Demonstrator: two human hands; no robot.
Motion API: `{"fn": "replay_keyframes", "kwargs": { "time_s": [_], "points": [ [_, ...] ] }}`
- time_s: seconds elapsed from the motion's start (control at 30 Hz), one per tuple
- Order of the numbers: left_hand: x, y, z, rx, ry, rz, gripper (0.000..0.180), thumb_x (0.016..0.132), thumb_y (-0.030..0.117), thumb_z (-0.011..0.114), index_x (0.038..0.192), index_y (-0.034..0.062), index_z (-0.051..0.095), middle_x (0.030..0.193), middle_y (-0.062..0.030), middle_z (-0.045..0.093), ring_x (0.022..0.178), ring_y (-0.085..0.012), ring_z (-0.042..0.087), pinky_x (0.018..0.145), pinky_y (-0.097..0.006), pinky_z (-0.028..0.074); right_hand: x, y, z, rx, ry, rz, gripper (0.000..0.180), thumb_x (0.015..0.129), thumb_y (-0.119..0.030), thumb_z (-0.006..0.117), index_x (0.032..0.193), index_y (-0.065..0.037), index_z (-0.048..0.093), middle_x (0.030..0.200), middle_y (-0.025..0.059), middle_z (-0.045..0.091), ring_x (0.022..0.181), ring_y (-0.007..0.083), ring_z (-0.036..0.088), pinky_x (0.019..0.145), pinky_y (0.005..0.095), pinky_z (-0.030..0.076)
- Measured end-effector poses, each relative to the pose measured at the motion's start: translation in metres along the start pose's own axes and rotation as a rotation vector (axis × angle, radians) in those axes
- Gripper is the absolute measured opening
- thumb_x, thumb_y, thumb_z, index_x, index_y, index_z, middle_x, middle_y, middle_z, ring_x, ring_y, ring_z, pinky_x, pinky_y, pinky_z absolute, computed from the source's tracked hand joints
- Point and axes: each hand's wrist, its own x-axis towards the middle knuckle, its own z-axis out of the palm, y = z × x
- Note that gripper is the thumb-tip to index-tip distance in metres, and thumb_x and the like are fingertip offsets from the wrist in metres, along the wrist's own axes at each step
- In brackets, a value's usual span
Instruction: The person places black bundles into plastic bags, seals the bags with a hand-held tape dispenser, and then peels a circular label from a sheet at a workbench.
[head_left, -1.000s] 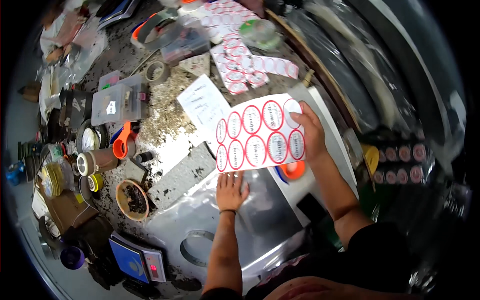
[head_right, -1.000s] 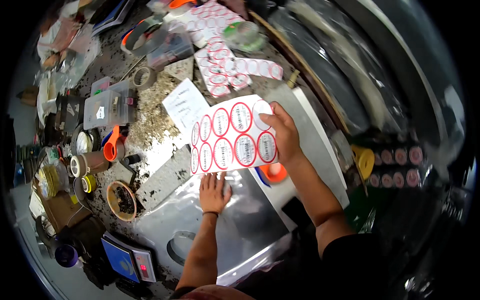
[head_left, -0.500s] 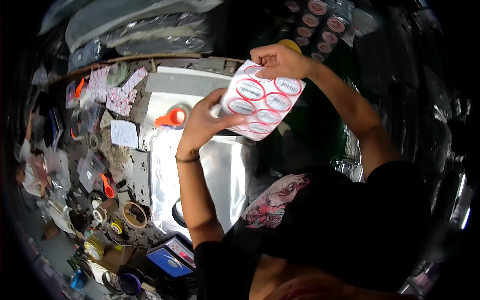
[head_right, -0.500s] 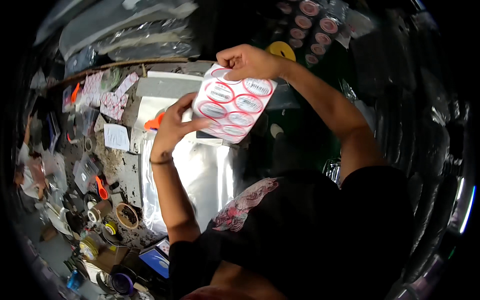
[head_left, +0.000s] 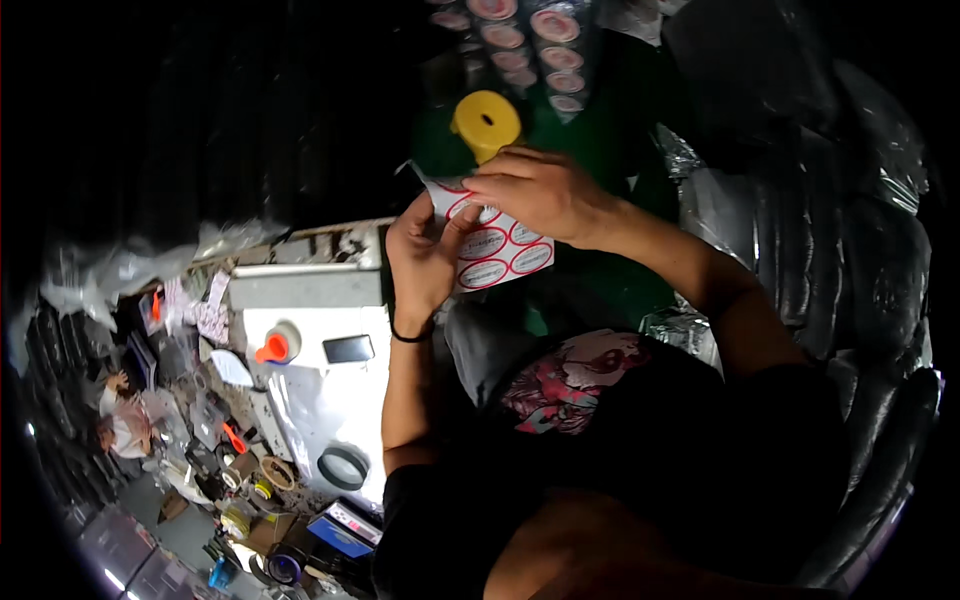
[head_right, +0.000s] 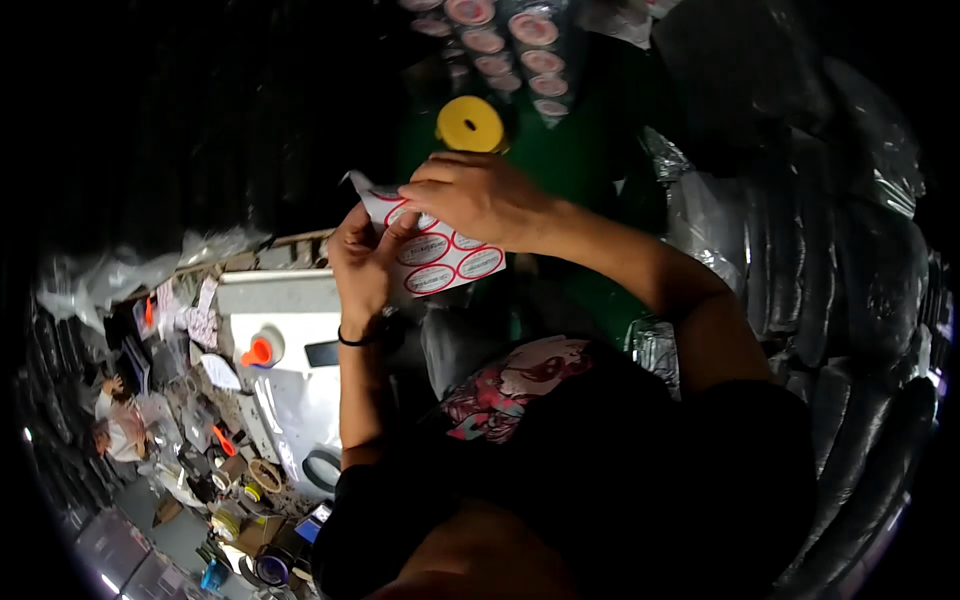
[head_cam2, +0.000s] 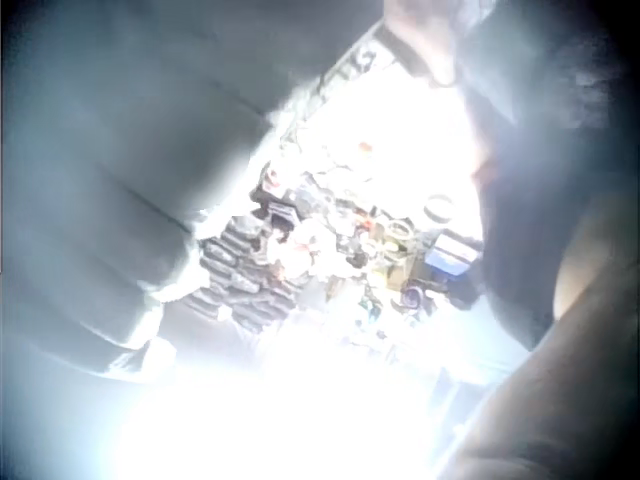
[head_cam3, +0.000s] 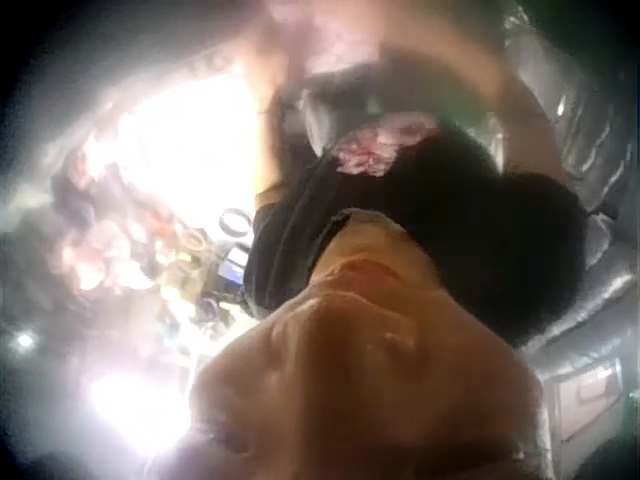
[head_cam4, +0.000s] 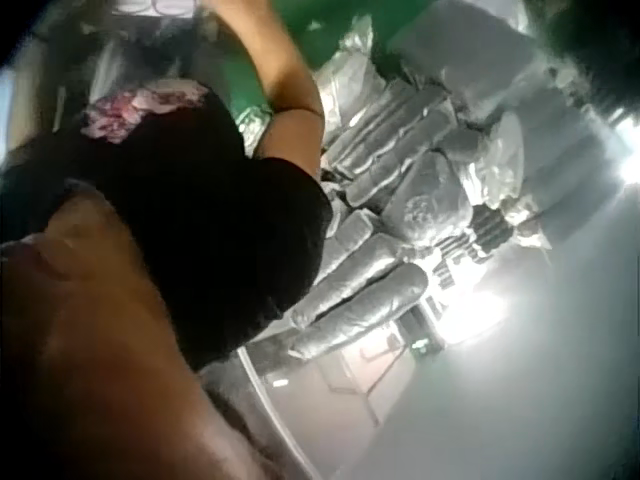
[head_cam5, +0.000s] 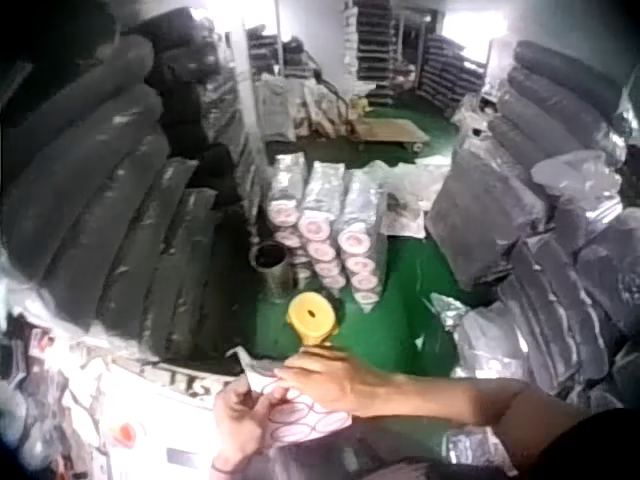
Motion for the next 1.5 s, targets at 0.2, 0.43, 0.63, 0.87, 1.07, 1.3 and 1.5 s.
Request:
{"fn": "replay_keyframes", "kwargs": {
  "time_s": [0.2, 0.43, 0.63, 0.87, 1.07, 1.3, 1.5],
  "points": [
    [0.097, -0.001, 0.108, 0.272, -0.141, 0.066, 0.009, 0.091, 0.004, 0.073, 0.096, -0.0022, 0.068, 0.074, 0.0041, 0.063, 0.064, -0.0027, 0.049, 0.059, -0.021, 0.041, -0.034, 0.097, -0.093, -0.118, -0.064, 0.052, 0.018, 0.082, -0.011, 0.069, 0.097, -0.001, 0.065, 0.089, 0.0071, 0.064, 0.082, 0.0250, 0.065, 0.071, 0.0349, 0.056],
    [0.220, -0.015, 0.201, -0.132, -0.203, -0.159, 0.011, 0.091, 0.000, 0.071, 0.101, -0.0020, 0.066, 0.084, -0.0003, 0.069, 0.073, -0.0038, 0.058, 0.066, -0.021, 0.047, -0.061, 0.239, -0.139, 0.822, 0.086, 0.774, 0.020, 0.094, -0.012, 0.071, 0.109, 0.002, 0.073, 0.096, 0.0087, 0.075, 0.083, 0.0103, 0.069, 0.071, 0.0253, 0.054],
    [0.339, -0.051, 0.255, 0.188, -0.160, 0.017, 0.011, 0.088, -0.001, 0.072, 0.097, -0.0020, 0.065, 0.080, -0.0008, 0.067, 0.069, -0.0050, 0.055, 0.064, -0.023, 0.046, -0.040, 0.380, -0.177, 0.051, -0.078, 0.089, 0.019, 0.083, -0.008, 0.078, 0.099, 0.001, 0.072, 0.091, 0.0117, 0.072, 0.075, 0.0269, 0.070, 0.064, 0.0327, 0.057],
    [0.447, -0.028, 0.307, -0.142, -0.195, -0.235, 0.015, 0.090, -0.005, 0.068, 0.105, -0.0019, 0.065, 0.089, 0.0003, 0.070, 0.077, -0.0038, 0.061, 0.068, -0.021, 0.049, -0.019, 0.493, -0.214, 0.657, -0.064, 0.650, 0.016, 0.089, -0.008, 0.074, 0.097, 0.005, 0.072, 0.087, 0.0099, 0.074, 0.074, 0.0120, 0.068, 0.066, 0.0259, 0.054],
    [0.488, -0.043, 0.332, -0.191, 0.061, -0.283, 0.022, 0.091, -0.002, 0.070, 0.112, -0.0026, 0.065, 0.097, -0.0029, 0.071, 0.084, -0.0082, 0.065, 0.075, -0.024, 0.052, -0.002, 0.572, -0.200, 1.145, -0.101, 1.091, 0.028, 0.088, -0.018, 0.079, 0.102, 0.007, 0.075, 0.088, 0.0084, 0.075, 0.081, 0.0109, 0.067, 0.071, 0.0240, 0.053],
    [0.498, -0.099, 0.373, -0.479, 0.618, -0.451, 0.026, 0.090, -0.006, 0.069, 0.116, -0.0020, 0.065, 0.105, -0.0074, 0.073, 0.088, -0.0119, 0.068, 0.080, -0.026, 0.055, 0.006, 0.829, -0.164, -0.006, 0.115, 0.500, 0.027, 0.093, -0.026, 0.070, 0.089, 0.001, 0.075, 0.091, 0.0102, 0.075, 0.080, 0.0258, 0.070, 0.076, 0.0375, 0.056],
    [0.524, -0.133, 0.408, -0.537, 0.683, -0.362, 0.031, 0.090, -0.008, 0.066, 0.120, -0.0006, 0.062, 0.112, -0.0099, 0.071, 0.096, -0.0149, 0.069, 0.084, -0.029, 0.056, -0.051, 0.876, -0.139, -0.078, -0.336, -0.043, 0.033, 0.099, -0.032, 0.060, 0.091, -0.002, 0.074, 0.103, 0.0112, 0.074, 0.104, 0.0268, 0.067, 0.099, 0.0416, 0.046]
  ]
}}
